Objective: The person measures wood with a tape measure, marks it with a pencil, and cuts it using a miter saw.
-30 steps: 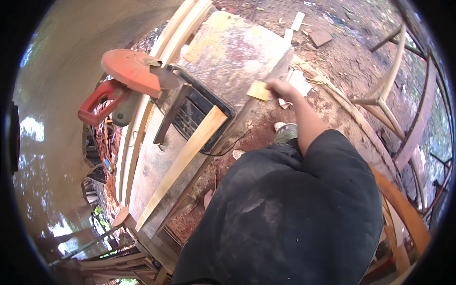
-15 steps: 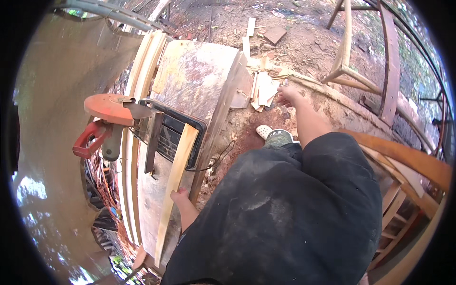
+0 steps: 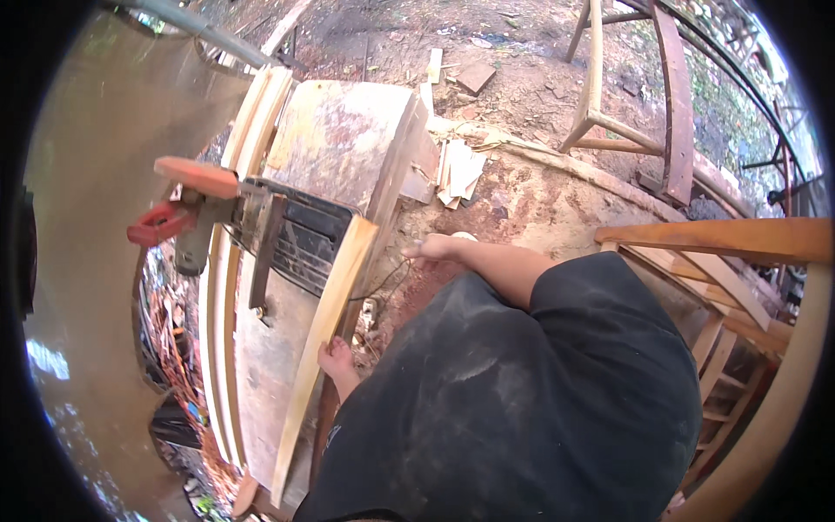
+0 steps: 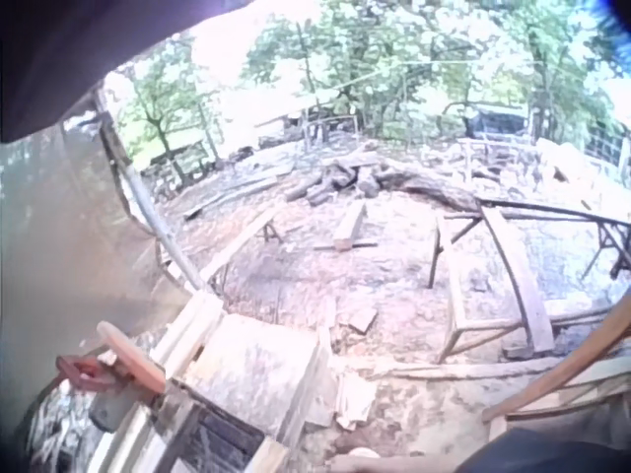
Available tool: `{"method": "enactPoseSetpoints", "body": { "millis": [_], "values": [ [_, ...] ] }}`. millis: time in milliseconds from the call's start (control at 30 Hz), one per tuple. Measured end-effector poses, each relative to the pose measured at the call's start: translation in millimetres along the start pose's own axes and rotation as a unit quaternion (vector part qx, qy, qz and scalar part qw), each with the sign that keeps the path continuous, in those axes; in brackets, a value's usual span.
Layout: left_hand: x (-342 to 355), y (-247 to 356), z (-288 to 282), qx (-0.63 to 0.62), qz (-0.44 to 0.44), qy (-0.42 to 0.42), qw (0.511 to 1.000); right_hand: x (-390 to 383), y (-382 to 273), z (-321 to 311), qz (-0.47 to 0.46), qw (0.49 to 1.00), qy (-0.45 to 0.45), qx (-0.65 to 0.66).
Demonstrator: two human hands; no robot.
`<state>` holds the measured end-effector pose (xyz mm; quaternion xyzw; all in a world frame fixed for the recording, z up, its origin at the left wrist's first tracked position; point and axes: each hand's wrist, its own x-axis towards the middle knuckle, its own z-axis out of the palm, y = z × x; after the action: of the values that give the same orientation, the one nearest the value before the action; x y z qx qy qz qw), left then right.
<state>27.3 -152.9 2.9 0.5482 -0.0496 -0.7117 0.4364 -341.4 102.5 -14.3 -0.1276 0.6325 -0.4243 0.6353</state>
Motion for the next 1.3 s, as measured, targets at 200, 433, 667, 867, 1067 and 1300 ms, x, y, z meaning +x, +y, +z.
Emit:
{"method": "enactPoseSetpoints", "body": {
  "millis": [200,433,667,867,1067,1300],
  "values": [
    [-88.3,-75.5,-63.5,0.046,-0.191,-0.121,0.973,-42.1,14.4,40.7,-0.050,0.894,0.237,0.377],
    [-58.5,14.0,-202.3,-0.100,0.151,-0.011,0.983,-121.8,84.0,-39.5,-0.146,0.804,0.401,0.414],
    [-69.6,142.9,-275.0,-0.056,0.234,0.124,0.963,-194.4,113.2,-165.9,-0.207,0.639,0.537,0.510],
    [-95.9,109.8,-244.6,0.077,0.216,0.106,0.967,-149.7,125.0,-135.3,0.154,0.743,0.612,0.221],
    [-155.5,98.3,-134.5,-0.119,0.314,0.126,0.934,-142.9,81.2,-38.7,-0.022,0.740,0.617,-0.268],
    [-246.3,111.5,-45.0,-0.175,0.440,0.059,0.879,-98.1,78.5,-32.2,0.056,0.900,0.392,-0.185]
  ]
}}
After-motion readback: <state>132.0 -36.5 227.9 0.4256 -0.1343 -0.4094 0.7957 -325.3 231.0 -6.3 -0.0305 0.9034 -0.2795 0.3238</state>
